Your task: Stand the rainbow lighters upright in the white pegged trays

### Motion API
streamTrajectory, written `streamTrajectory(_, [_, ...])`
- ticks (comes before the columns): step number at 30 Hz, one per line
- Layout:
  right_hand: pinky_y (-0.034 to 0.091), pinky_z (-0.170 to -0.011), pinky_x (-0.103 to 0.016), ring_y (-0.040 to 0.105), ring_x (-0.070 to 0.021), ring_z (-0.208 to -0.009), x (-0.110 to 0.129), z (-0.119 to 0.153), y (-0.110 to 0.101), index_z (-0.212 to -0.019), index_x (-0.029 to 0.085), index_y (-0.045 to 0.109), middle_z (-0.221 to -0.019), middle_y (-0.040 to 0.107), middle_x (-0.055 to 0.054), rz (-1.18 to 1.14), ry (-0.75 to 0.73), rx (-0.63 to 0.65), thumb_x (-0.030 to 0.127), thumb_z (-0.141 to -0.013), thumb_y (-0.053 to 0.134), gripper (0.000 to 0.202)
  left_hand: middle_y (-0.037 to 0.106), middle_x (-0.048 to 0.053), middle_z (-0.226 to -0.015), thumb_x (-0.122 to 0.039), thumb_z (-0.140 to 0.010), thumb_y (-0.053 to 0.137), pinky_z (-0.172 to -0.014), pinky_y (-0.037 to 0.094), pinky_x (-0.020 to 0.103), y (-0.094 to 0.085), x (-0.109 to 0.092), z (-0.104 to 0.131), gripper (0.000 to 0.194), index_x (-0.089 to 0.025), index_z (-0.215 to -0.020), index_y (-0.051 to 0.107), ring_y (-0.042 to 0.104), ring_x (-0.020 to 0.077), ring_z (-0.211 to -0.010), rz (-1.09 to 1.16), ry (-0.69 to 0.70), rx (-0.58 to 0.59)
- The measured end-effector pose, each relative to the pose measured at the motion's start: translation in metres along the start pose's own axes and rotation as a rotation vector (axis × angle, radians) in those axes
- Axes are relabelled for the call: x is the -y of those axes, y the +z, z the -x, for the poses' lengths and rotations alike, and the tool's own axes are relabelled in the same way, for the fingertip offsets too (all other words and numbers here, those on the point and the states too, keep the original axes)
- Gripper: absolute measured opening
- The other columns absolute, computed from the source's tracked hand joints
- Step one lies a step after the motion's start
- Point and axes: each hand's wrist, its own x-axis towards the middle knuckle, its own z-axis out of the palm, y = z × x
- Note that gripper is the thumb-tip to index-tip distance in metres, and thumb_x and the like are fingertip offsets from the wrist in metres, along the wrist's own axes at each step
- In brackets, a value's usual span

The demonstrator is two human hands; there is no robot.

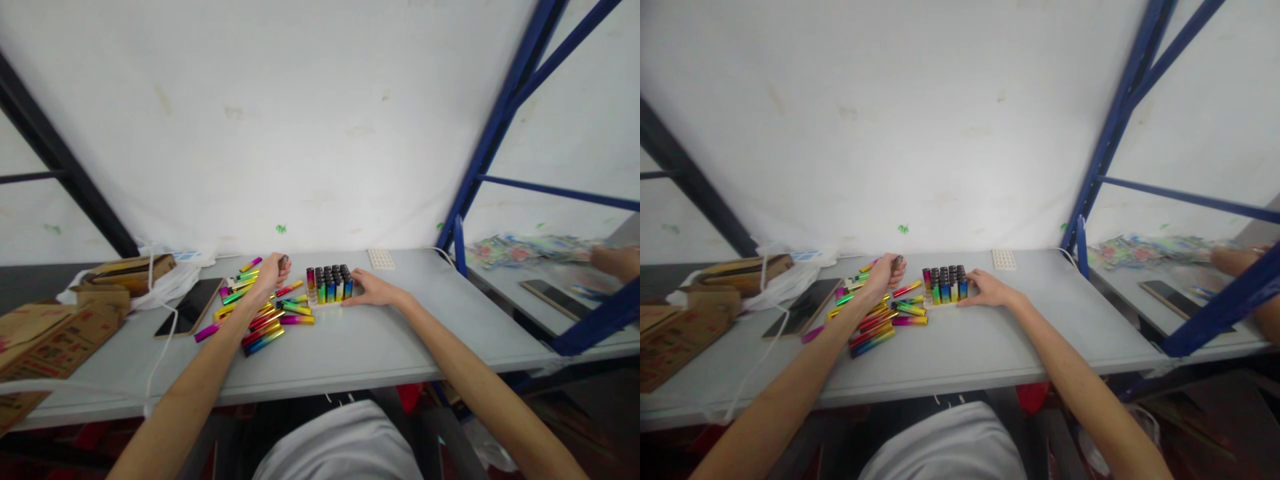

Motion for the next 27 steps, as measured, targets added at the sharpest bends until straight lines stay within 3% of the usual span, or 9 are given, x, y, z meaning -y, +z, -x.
streamTrajectory(8, [0.052, -0.088, -0.038, 0.061, -0.0274, -0.097, 0.000, -0.001, 0.000, -0.122, 0.014, 0.068, -0.106, 0.065, -0.011, 0.000, -0.009, -0.014, 0.061, -0.079, 0.083, 0.066, 0.035, -0.007, -0.056, -0.056, -0.085, 0.050, -0.037, 0.017, 0.019, 0.005, -0.004, 0.004, 0.038, -0.020, -0.076, 0.052, 0.026, 0.0075, -0.041, 0.092, 0.060, 0.057])
streamTrajectory(12, [0.052, -0.087, -0.037, 0.061, -0.0259, -0.095, 0.001, 0.000, 0.000, -0.127, 0.014, 0.067, -0.109, 0.064, -0.011, -0.024, -0.002, -0.015, 0.060, -0.079, 0.083, 0.069, 0.047, -0.007, -0.058, -0.047, -0.083, 0.061, -0.039, 0.033, 0.020, 0.010, -0.013, 0.012, 0.027, -0.022, -0.089, 0.051, 0.042, 0.0116, -0.046, 0.109, 0.192, 0.117])
streamTrajectory(15, [0.052, -0.088, -0.037, 0.060, -0.0251, -0.095, 0.001, 0.000, 0.000, -0.127, 0.015, 0.067, -0.108, 0.064, -0.010, -0.038, -0.004, -0.013, 0.060, -0.080, 0.083, 0.067, 0.062, -0.002, -0.070, -0.047, -0.087, 0.064, -0.056, 0.050, 0.026, 0.013, -0.020, 0.019, 0.028, -0.020, -0.091, 0.058, 0.058, 0.0140, -0.059, -0.035, 0.330, 0.122])
streamTrajectory(18, [0.053, -0.089, -0.037, 0.061, -0.0253, -0.097, 0.000, -0.001, 0.000, -0.130, 0.016, 0.065, -0.110, 0.064, -0.010, -0.053, -0.011, -0.007, 0.059, -0.081, 0.082, 0.068, 0.071, 0.005, -0.082, -0.050, -0.086, 0.069, -0.070, 0.053, 0.029, 0.012, -0.024, 0.023, 0.034, -0.016, -0.088, 0.068, 0.064, 0.0169, -0.073, -0.276, 0.443, 0.109])
streamTrajectory(22, [0.052, -0.091, -0.038, 0.061, -0.0265, -0.099, 0.000, -0.001, 0.000, -0.131, 0.016, 0.065, -0.110, 0.064, -0.010, -0.037, -0.021, -0.013, 0.058, -0.081, 0.082, 0.067, 0.076, 0.009, -0.097, -0.052, -0.083, 0.072, -0.072, 0.055, 0.030, 0.007, -0.019, 0.021, 0.038, -0.016, -0.093, 0.077, 0.068, 0.0222, -0.086, -0.495, 0.497, 0.119])
streamTrajectory(27, [0.051, -0.087, -0.037, 0.060, -0.0258, -0.094, 0.004, -0.001, -0.002, -0.124, 0.014, 0.068, -0.104, 0.063, -0.010, 0.005, -0.025, -0.008, 0.058, -0.082, 0.082, 0.062, 0.077, 0.009, -0.092, -0.049, -0.085, 0.069, -0.071, 0.058, 0.032, 0.007, -0.008, 0.015, 0.037, -0.017, -0.098, 0.081, 0.071, 0.0220, -0.080, -0.735, 0.531, 0.178])
